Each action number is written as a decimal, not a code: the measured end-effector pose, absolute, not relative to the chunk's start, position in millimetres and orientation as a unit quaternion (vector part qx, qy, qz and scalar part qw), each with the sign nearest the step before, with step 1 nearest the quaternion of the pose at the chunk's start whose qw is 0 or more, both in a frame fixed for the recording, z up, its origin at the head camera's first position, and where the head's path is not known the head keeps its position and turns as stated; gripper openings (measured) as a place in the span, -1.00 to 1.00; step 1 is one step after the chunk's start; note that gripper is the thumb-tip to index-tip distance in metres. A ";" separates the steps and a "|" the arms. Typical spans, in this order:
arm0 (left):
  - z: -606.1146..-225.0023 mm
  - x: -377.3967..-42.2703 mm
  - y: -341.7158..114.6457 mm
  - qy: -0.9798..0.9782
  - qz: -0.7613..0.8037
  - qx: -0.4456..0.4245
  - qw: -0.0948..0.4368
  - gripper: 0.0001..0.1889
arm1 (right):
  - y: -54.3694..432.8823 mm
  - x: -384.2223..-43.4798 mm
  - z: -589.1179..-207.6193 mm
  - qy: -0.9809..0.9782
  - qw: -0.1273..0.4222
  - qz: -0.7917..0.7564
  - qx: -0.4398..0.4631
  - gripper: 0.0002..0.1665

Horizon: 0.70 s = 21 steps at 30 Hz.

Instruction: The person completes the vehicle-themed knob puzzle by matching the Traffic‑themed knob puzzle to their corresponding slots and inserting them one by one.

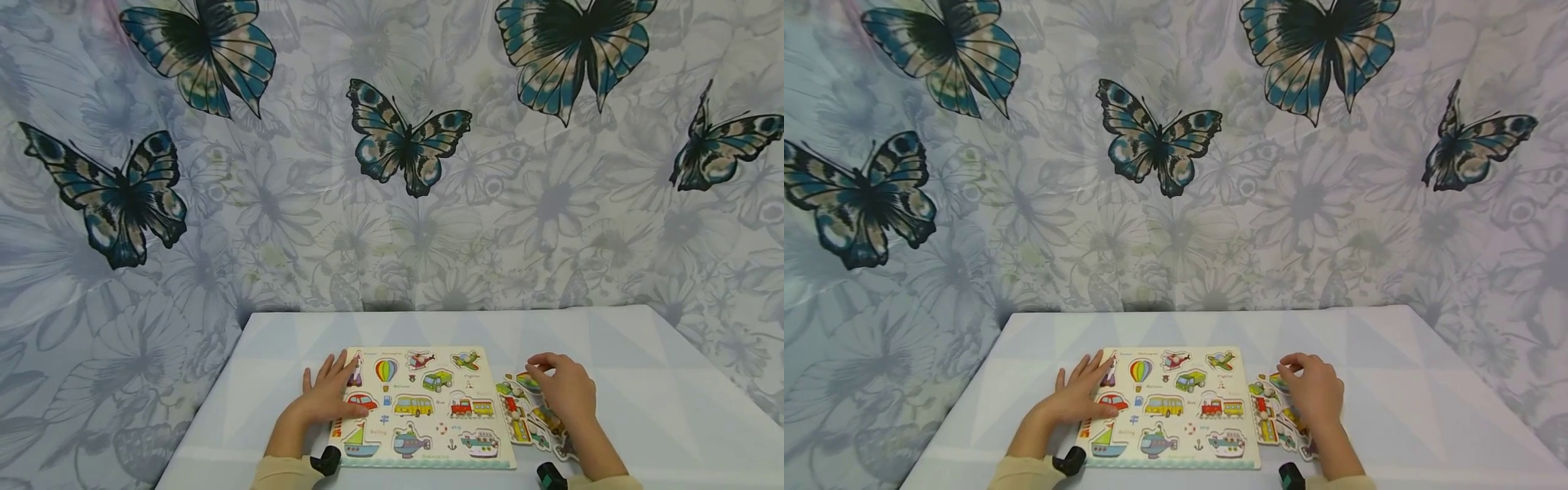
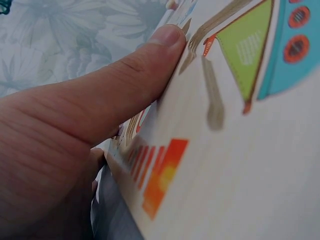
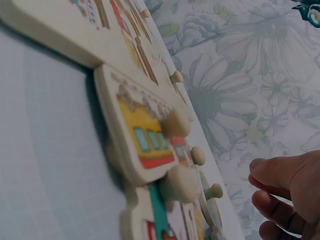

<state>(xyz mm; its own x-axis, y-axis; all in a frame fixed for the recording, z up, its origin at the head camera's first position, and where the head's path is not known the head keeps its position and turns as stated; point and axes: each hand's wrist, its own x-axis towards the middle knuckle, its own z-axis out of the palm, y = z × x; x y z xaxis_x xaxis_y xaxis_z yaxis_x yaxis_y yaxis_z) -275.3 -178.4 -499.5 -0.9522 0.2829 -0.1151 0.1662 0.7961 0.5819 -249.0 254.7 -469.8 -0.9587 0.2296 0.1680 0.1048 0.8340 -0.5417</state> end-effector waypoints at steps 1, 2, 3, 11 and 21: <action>-499.1 -275.4 -178.5 0.943 0.295 0.119 0.100 0.20 | 256.0 -249.9 -471.4 -0.952 0.107 0.273 -0.092 -0.66; -498.7 -275.9 -178.4 0.943 0.295 0.117 0.102 0.19 | 257.1 -250.6 -472.8 -0.953 0.101 0.270 -0.094 -0.66; -498.1 -276.2 -178.4 0.942 0.296 0.117 0.103 0.19 | 257.9 -251.1 -474.4 -0.954 0.095 0.267 -0.096 -0.64; -494.2 -273.8 -177.7 0.944 0.291 0.113 0.105 0.18 | 259.9 -251.3 -489.8 -0.960 0.099 0.242 -0.104 -0.62; -493.3 -272.2 -177.3 0.944 0.292 0.118 0.098 0.17 | 266.0 -253.7 -499.3 -0.963 0.089 0.230 -0.112 -0.63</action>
<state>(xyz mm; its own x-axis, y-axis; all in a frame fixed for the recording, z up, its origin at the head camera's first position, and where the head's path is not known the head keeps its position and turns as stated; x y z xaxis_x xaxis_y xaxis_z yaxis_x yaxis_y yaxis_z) -272.2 -177.3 -493.3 -0.9530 0.2799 -0.1161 0.1652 0.8012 0.5752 -253.7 266.0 -499.3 -0.9592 0.2562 0.1191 0.1749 0.8695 -0.4619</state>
